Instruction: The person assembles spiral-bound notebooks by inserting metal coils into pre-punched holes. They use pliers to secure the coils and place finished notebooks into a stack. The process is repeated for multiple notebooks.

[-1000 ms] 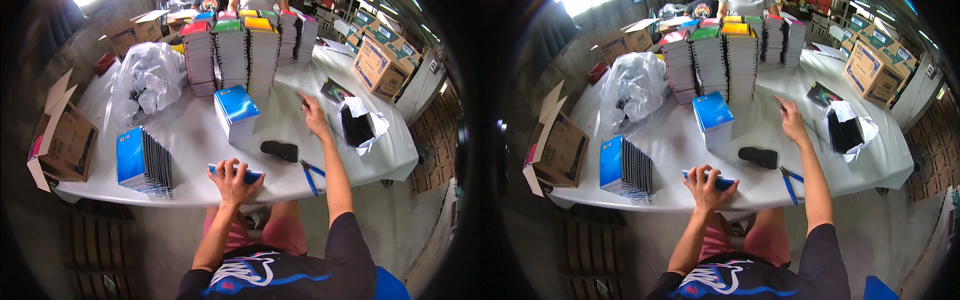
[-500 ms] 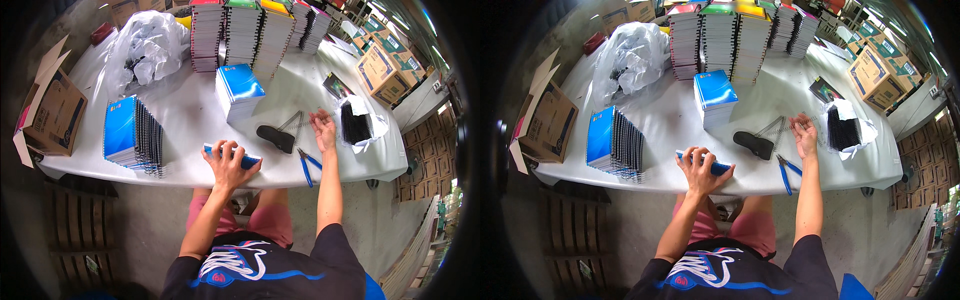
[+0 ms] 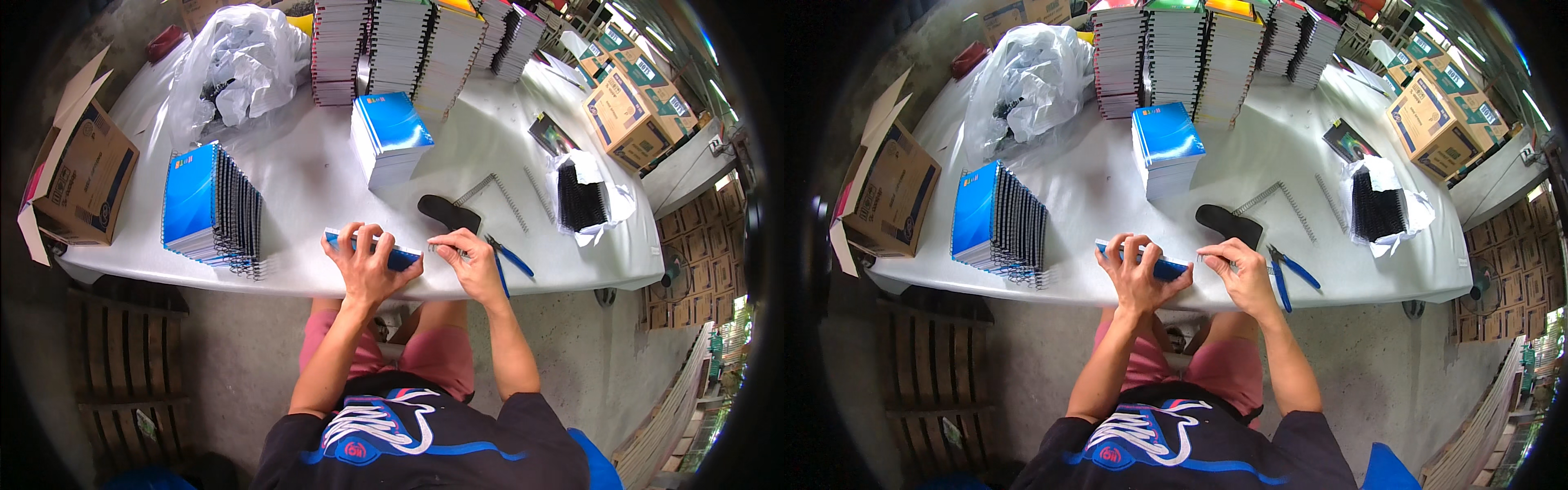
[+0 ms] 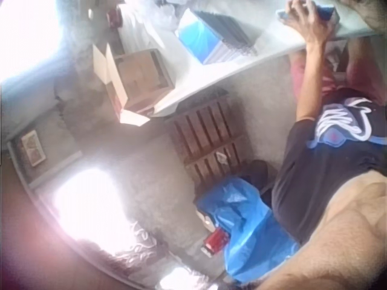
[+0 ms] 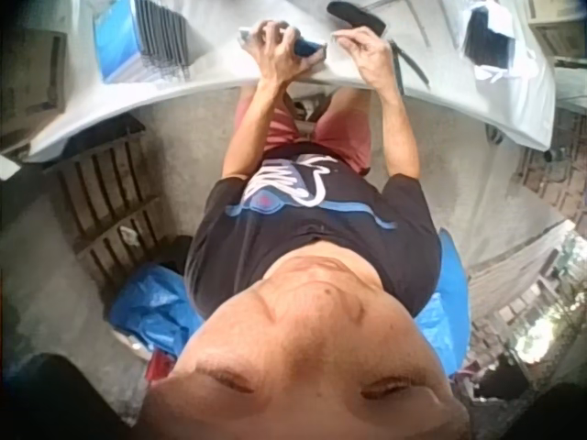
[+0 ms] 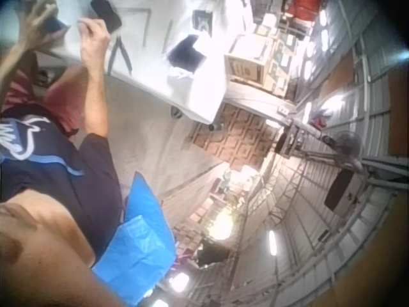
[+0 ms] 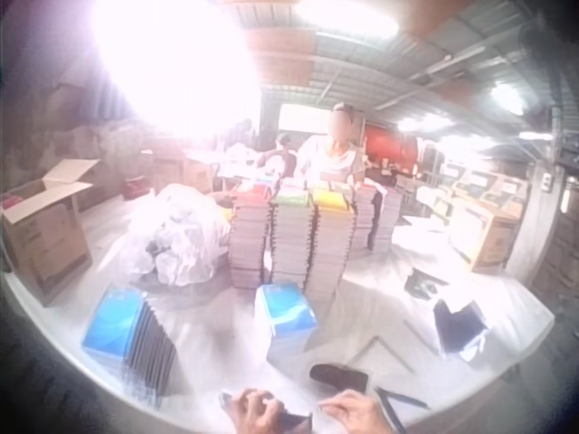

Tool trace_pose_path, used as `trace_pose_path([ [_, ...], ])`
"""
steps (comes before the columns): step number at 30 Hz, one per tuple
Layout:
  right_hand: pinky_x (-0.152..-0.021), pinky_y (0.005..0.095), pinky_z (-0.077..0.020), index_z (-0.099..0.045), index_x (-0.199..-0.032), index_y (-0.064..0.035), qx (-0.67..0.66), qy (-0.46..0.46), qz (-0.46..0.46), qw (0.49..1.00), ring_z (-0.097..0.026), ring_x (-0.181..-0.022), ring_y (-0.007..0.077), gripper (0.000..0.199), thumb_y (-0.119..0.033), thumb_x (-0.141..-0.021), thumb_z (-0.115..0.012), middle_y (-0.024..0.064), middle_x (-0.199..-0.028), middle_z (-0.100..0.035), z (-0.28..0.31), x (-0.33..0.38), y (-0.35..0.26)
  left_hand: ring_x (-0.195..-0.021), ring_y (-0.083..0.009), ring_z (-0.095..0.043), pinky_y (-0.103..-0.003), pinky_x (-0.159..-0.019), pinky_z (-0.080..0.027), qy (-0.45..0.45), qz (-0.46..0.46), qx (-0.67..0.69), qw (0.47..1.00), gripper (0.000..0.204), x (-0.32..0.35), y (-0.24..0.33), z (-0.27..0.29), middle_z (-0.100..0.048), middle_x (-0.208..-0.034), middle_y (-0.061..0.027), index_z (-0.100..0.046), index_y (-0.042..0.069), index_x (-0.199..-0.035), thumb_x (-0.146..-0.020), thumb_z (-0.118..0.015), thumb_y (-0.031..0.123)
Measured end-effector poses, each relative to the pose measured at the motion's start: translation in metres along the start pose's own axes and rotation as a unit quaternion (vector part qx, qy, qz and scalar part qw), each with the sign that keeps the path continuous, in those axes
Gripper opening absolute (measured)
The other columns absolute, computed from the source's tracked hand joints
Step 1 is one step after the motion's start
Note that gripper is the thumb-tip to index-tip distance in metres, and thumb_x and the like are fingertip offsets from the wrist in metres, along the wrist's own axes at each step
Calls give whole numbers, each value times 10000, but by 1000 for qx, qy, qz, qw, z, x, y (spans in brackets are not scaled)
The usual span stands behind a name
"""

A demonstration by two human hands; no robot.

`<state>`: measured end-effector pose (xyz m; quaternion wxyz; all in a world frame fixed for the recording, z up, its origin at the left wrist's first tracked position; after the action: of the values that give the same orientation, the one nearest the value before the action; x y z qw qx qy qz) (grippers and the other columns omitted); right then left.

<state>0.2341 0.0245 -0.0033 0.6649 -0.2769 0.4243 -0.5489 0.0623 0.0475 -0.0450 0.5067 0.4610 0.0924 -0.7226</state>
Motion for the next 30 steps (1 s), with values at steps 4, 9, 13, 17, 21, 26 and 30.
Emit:
trace_pose_path([
  [4,-679,279,-464,-702,-950,-78,-31,8,30,999,-586,-758,158,169,-77,-781,-694,58,-825,-595,-7,-4,-6,-1007,-275,-421,-538,-853,-273,-2,8,0,1000,428,1,0,-1,-489,-874,-11,-529,156,-708,-540,-748,484],
  [9,-685,278,-465,-705,-947,-84,-25,-9,67,997,-583,-773,153,203,-42,-748,-709,55,-845,-602,-8,-6,-7,-983,-280,-419,-544,-852,-270,-4,7,12,1000,442,1,-2,-3,-481,-856,-15,-537,150,-716,-534,-746,495],
  [13,-646,266,-458,-698,-930,-64,-89,-95,62,990,-579,-735,136,138,-75,-793,-683,70,-849,-614,-3,-7,-2,-984,-275,-423,-547,-849,-270,-20,4,11,1000,463,1,-3,-1,-486,-853,-17,-547,145,-725,-542,-746,521],
  [17,-582,259,-444,-650,-1005,-45,-71,-157,-138,975,-566,-660,119,199,-184,-864,-632,96,-836,-606,-3,-7,-3,-978,-263,-441,-550,-852,-270,-35,-9,-9,999,484,-2,0,2,-496,-860,-20,-564,147,-742,-554,-738,558],
  [21,-564,282,-439,-606,-1055,-55,38,-99,-52,993,-543,-616,129,250,-237,-885,-605,95,-809,-568,-9,-5,-24,-975,-221,-450,-574,-836,-261,-54,-2,-14,998,475,1,-5,1,-492,-895,-6,-581,164,-803,-596,-694,576],
  [26,-584,351,-453,-607,-972,-55,121,-60,88,987,-573,-653,222,196,-227,-880,-595,96,-820,-559,-19,-5,-21,-958,-191,-455,-529,-806,-270,-59,-19,-45,997,427,3,-7,3,-495,-896,24,-575,190,-811,-606,-706,541],
  [30,-596,371,-470,-608,-926,-51,160,-31,94,982,-599,-702,276,187,-230,-883,-573,95,-843,-576,-26,-1,-21,-954,-192,-462,-515,-796,-274,-59,-4,-30,998,377,0,-4,4,-499,-884,25,-570,190,-799,-592,-731,461],
])
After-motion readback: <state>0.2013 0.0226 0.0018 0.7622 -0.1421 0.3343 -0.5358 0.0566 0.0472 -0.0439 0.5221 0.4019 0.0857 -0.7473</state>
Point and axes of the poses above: each hand's wrist, its own x-axis away from the middle knuckle, its own z-axis out of the back of the hand, y = z × x, the point moved 2 cm from there along -x, towards the middle knuckle
